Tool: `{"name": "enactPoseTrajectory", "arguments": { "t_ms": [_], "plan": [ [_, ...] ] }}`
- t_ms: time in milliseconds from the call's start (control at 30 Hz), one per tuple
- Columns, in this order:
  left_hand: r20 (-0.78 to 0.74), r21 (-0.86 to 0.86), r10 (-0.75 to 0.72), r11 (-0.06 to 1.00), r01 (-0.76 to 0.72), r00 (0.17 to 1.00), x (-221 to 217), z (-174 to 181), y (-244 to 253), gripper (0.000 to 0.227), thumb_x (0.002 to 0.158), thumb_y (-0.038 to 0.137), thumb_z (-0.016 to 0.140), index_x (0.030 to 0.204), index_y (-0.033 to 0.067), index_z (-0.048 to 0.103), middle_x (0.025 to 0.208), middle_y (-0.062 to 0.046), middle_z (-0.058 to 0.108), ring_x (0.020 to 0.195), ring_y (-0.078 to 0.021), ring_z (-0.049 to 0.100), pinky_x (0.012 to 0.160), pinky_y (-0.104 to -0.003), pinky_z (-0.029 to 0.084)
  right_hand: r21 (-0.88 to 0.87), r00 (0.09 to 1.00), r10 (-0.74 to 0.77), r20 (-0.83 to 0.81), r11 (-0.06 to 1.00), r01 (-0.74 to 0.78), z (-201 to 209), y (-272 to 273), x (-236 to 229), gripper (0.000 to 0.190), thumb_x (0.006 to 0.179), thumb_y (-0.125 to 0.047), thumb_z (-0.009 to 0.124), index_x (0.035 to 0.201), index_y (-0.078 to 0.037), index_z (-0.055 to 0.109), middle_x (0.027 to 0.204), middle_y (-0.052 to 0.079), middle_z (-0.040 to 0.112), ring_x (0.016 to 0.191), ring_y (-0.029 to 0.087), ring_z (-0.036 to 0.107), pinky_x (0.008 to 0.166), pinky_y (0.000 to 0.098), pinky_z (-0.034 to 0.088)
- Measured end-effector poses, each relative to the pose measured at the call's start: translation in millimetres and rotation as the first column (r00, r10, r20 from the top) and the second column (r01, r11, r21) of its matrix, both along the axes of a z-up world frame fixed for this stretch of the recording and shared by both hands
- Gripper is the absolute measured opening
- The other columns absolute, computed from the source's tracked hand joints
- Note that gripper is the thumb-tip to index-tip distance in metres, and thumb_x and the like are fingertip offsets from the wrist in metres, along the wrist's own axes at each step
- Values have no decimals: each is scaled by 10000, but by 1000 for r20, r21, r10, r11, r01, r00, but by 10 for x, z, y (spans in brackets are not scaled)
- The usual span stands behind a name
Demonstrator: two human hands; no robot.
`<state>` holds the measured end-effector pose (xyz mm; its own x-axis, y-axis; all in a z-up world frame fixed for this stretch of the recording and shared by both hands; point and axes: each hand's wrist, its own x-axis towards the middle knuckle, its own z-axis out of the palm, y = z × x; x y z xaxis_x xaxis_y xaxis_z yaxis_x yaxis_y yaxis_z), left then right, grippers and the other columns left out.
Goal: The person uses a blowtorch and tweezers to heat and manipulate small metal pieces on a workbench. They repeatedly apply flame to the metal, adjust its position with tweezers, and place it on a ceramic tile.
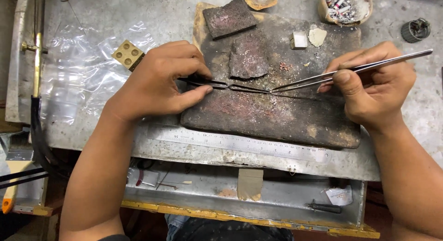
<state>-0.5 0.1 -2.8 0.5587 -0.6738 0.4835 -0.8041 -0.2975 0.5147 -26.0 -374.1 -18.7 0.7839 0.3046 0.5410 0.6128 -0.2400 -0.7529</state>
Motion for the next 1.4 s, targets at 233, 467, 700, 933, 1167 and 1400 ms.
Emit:
{"name": "enactPoseTrajectory", "arguments": {
  "t_ms": [233, 467, 700, 933, 1167, 1400],
  "plan": [
    [-3, -4, 0, 1000, 0, 1000, -3, 5, 0, 116, 931, 17, 809, 948, -5, 697, 913, -111, 652, 843, -254, 609, 725, -345, 481, -2, 1000, 16, -8, 1000, -16, 6, -11, 6, 242, 1076, -71, 566, 1085, 49, 356, 906, 357, 613, 660, 339, 659, 586, 366, 543],
    [-5, -2, -5, 1000, 5, 1000, 3, 0, 3, 120, 937, 19, 808, 948, 0, 690, 917, -110, 650, 844, -258, 608, 730, -352, 475, -6, 1000, 28, -6, 1000, -29, -14, -37, 16, 233, 1068, -51, 568, 1088, 71, 370, 914, 363, 612, 664, 347, 665, 586, 374, 560],
    [3, -3, -5, 1000, 5, 1000, 4, -2, 3, 123, 936, 20, 813, 944, 4, 690, 915, -108, 650, 841, -256, 610, 727, -350, 480, 7, 1000, -14, -6, 1000, 15, -47, -71, 21, 246, 1095, -71, 562, 1100, 97, 382, 951, 363, 610, 680, 353, 665, 602, 372, 578],
    [43, -29, -5, 1000, 6, 999, 45, -47, 1, 159, 931, 14, 811, 1018, -32, 686, 948, -140, 633, 871, -278, 599, 735, -367, 479, 88, 993, -115, 28, 990, 112, -114, -121, 106, 278, 1150, -162, 574, 1136, 46, 390, 994, 352, 588, 670, 358, 614, 625, 400, 534],
    [573, -344, 711, 660, -668, 407, -157, 127, 573, 116, 1065, 48, 722, 960, 2, 704, 960, -154, 684, 919, -296, 612, 869, -422, 479, 113, 919, -325, 221, 945, 307, -71, -452, 168, 445, 1302, -294, 363, 1145, 101, 494, 1113, 299, 529, 988, 384, 598, 820, 440, 601],
    [642, 411, 765, -298, -861, 42, -355, -418, 1389, 570, 960, 641, 788, 1075, 83, 772, 1035, -107, 750, 930, -321, 683, 828, -463, 474, -296, 838, -216, 500, 868, 400, 171, -819, 6, 97, 1351, 258, 533, 1328, 261, 627, 1267, 368, 538, 1261, 481, 524, 1064, 517, 461]
  ]
}}
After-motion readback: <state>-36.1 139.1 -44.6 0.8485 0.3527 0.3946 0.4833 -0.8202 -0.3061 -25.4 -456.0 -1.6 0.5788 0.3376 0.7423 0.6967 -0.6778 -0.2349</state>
